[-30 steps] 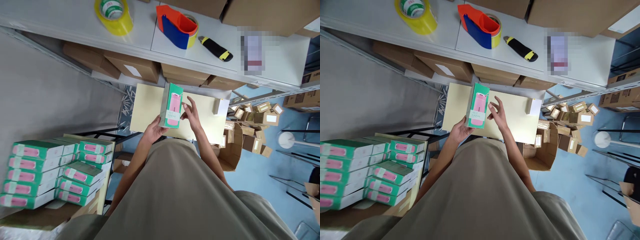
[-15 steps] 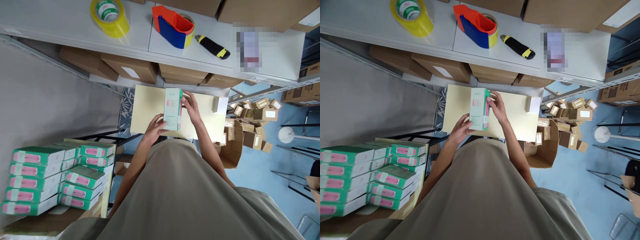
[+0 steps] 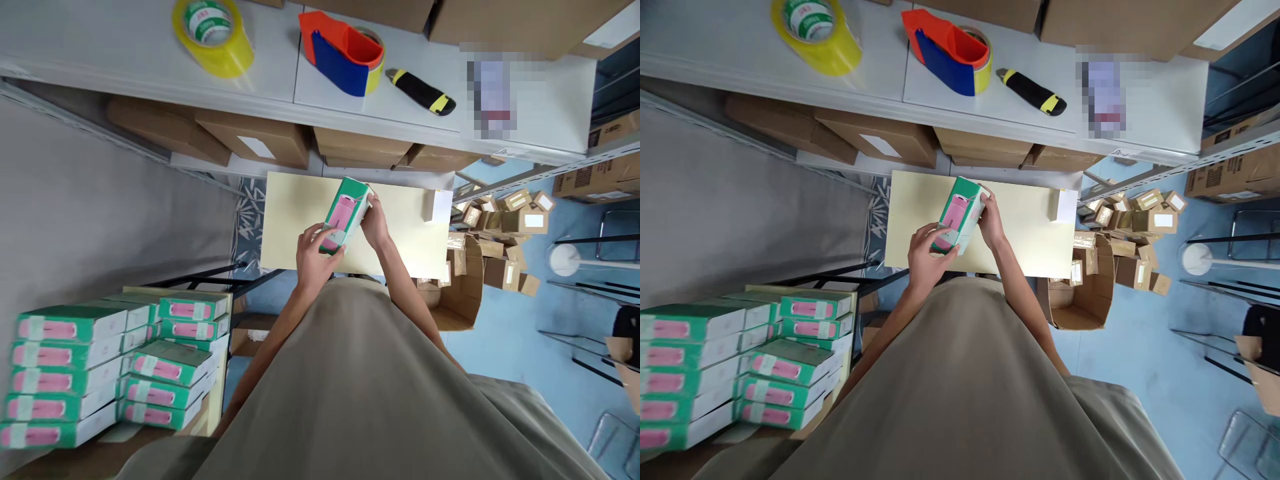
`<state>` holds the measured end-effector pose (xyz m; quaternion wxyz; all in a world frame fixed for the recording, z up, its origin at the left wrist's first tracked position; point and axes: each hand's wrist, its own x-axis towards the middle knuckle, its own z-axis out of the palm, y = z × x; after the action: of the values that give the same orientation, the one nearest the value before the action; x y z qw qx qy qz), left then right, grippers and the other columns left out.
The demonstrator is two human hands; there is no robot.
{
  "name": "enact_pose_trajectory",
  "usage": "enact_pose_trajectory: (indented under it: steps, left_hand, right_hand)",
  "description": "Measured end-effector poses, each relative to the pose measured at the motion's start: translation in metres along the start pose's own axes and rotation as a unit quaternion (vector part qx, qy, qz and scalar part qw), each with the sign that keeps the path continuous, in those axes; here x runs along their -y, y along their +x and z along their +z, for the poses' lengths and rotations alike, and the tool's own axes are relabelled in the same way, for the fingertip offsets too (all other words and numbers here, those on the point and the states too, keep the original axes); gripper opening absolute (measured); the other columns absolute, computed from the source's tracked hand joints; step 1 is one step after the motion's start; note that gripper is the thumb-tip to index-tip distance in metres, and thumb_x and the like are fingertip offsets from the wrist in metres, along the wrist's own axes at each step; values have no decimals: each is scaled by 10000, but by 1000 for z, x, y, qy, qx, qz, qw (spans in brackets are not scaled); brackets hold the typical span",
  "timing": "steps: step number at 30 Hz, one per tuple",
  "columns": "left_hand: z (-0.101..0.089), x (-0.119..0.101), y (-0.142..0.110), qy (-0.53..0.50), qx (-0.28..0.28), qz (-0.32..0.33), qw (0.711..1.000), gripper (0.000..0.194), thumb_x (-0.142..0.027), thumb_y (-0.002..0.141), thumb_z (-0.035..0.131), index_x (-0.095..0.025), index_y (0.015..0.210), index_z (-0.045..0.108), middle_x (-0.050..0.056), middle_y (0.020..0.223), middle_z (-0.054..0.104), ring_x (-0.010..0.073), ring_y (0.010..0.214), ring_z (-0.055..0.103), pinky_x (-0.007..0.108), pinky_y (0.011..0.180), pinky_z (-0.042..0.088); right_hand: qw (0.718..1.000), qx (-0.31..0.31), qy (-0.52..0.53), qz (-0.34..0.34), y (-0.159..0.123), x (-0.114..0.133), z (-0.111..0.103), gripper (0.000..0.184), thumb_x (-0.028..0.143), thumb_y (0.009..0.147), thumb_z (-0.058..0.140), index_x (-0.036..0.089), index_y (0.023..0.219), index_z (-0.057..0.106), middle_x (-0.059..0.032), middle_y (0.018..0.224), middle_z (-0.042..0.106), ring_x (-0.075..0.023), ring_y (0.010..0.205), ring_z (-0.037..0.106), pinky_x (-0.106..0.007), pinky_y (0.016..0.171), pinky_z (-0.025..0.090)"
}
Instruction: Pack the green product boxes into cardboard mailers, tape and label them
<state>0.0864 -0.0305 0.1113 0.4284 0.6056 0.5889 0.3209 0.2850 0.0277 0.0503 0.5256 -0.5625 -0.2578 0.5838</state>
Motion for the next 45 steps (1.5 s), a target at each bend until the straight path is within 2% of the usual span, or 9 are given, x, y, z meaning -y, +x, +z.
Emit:
enact_pose_trajectory:
  steps: [3, 10, 14, 17, 25, 31, 36, 40, 45]
  left_hand:
    - [-7, 12, 7, -184, 36, -140, 972, 499, -475, 821, 887, -241, 1248, 779, 99, 1289, 792, 293, 1166, 751, 306, 750, 641]
    - [-13, 41, 18, -478, 122, -415, 764, 475, -460, 886, 708, -203, 1285, 736, 85, 1017, 832, 217, 783, 753, 238, 522, 551]
    - [-7, 46, 18, -550, 191, -445, 681, 680, -507, 929, 637, -177, 1522, 669, 216, 1338, 819, 335, 1036, 824, 252, 507, 533]
    - [-4, 49, 18, -561, 211, -447, 665, 728, -523, 937, 655, -177, 1578, 633, 243, 1451, 777, 356, 1080, 822, 258, 503, 524]
    - [-25, 66, 23, -481, 118, -380, 781, 406, -409, 867, 785, -226, 1225, 733, 75, 1114, 830, 245, 985, 795, 287, 701, 638]
    - [-35, 63, 28, -388, 115, -286, 868, 518, -368, 738, 868, -249, 1221, 722, 60, 1187, 825, 259, 1073, 783, 297, 758, 635]
    - [-37, 44, 23, -146, 34, -66, 987, 454, -361, 796, 875, -246, 1210, 728, 117, 1429, 756, 326, 1269, 725, 407, 892, 646]
    - [-44, 22, 18, 104, -10, 120, 987, 351, -196, 870, 833, -274, 1204, 757, 117, 1563, 690, 376, 1441, 622, 524, 1091, 605]
    - [-55, 37, 24, 120, 17, 96, 988, 565, -160, 865, 817, -292, 1405, 718, 114, 1593, 678, 415, 1494, 572, 574, 1236, 519]
  right_hand:
    - [999, -4, 15, -34, -4, 1, -5, 658, 850, 903, 661, 348, 1326, 621, -23, 1267, 752, -256, 1134, 698, -354, 927, 588]
    - [992, 43, -68, -97, 1, 12, -15, 565, 731, 946, 729, 320, 1333, 705, -26, 1238, 754, -259, 1133, 681, -419, 1014, 584]
    - [986, 44, -101, -125, 2, 19, -7, 615, 777, 941, 768, 294, 1320, 747, -41, 1311, 775, -276, 1222, 686, -454, 1112, 576]
    - [981, 53, -128, -137, 3, 22, -2, 653, 802, 926, 799, 276, 1312, 776, -51, 1344, 789, -285, 1242, 705, -469, 1147, 585]
    - [977, 20, -161, -141, 2, 22, -2, 664, 848, 939, 755, 290, 1296, 810, -68, 1419, 775, -311, 1390, 689, -534, 1232, 555]
    - [985, 9, -144, -98, -6, 31, 2, 514, 732, 930, 815, 291, 1193, 834, -76, 1397, 779, -288, 1357, 687, -483, 1219, 564]
    - [990, -4, -119, -79, -7, 29, 3, 375, 549, 932, 736, 295, 1190, 836, -42, 1389, 789, -291, 1372, 665, -493, 1251, 532]
    - [995, -13, -93, -43, -8, 17, 3, 339, 490, 903, 673, 292, 1136, 819, -8, 1283, 814, -270, 1283, 686, -482, 1222, 547]
    - [991, -17, -131, -20, 0, -10, 11, 407, 454, 854, 681, 301, 1212, 800, 1, 1253, 818, -243, 1194, 707, -468, 1159, 576]
